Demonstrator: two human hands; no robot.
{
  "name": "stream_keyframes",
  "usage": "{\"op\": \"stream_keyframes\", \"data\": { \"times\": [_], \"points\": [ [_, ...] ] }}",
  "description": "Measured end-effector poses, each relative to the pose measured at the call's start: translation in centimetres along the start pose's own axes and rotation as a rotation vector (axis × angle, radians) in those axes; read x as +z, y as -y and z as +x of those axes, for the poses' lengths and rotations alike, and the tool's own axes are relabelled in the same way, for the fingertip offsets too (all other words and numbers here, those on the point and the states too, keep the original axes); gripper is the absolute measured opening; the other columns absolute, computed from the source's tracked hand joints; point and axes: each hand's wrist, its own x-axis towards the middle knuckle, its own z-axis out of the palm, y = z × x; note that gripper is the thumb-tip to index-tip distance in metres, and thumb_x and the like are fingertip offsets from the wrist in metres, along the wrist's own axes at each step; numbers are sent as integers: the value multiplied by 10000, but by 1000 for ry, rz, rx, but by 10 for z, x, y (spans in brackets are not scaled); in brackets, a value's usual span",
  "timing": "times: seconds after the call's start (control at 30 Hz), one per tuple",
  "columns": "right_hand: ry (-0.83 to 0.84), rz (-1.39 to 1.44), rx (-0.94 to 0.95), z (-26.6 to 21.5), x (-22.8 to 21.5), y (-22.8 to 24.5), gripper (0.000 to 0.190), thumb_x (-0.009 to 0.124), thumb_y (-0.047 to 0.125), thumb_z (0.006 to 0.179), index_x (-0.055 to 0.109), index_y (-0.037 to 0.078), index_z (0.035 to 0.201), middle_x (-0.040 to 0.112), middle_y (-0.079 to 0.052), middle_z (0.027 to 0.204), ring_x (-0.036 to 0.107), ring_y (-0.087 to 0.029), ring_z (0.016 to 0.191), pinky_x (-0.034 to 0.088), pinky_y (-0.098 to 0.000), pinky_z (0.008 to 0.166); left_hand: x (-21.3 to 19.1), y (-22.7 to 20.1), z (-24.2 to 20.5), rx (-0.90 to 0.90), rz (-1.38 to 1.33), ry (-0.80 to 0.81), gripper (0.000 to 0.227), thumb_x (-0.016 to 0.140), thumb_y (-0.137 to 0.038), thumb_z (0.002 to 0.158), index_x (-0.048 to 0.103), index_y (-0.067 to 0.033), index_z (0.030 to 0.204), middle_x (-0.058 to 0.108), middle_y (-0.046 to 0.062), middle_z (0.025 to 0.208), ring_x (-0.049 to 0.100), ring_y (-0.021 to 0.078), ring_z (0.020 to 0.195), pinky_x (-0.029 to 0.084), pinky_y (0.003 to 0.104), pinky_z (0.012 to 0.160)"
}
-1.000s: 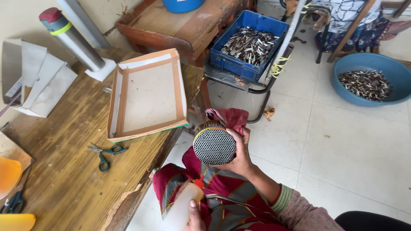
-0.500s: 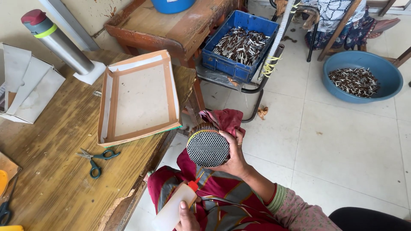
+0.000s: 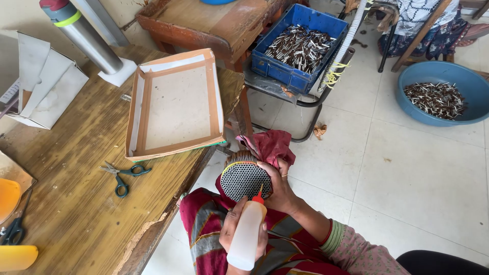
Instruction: Cleaning a circular mesh manufacturing part with a rag and filling small oil dispenser bottles.
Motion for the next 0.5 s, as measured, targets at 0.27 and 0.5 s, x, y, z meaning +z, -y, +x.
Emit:
{"op": "stream_keyframes", "data": {
  "times": [0.27, 0.5],
  "points": [
    [53, -17, -32, -5, 3, 0, 1019, 935, 230, 695, 353, 28, 1506, 393, -132, 1532, 258, -363, 1418, 320, -432, 1205, 3, 5, 1, 95, 208, 15, 626, 847, -219, 756, 624, 14, 1293, 714, 142, 1199, 744, 281, 1017, 624, 350, 883],
    [59, -67, -65, -12, 8, -8, 961, 910, 207, 727, 372, 27, 1502, 403, -115, 1540, 246, -367, 1429, 311, -421, 1220, 0, -4, 6, 222, 322, 4, 589, 826, -270, 776, 624, 27, 1243, 695, 147, 1238, 719, 332, 1053, 602, 403, 902]
  ]
}}
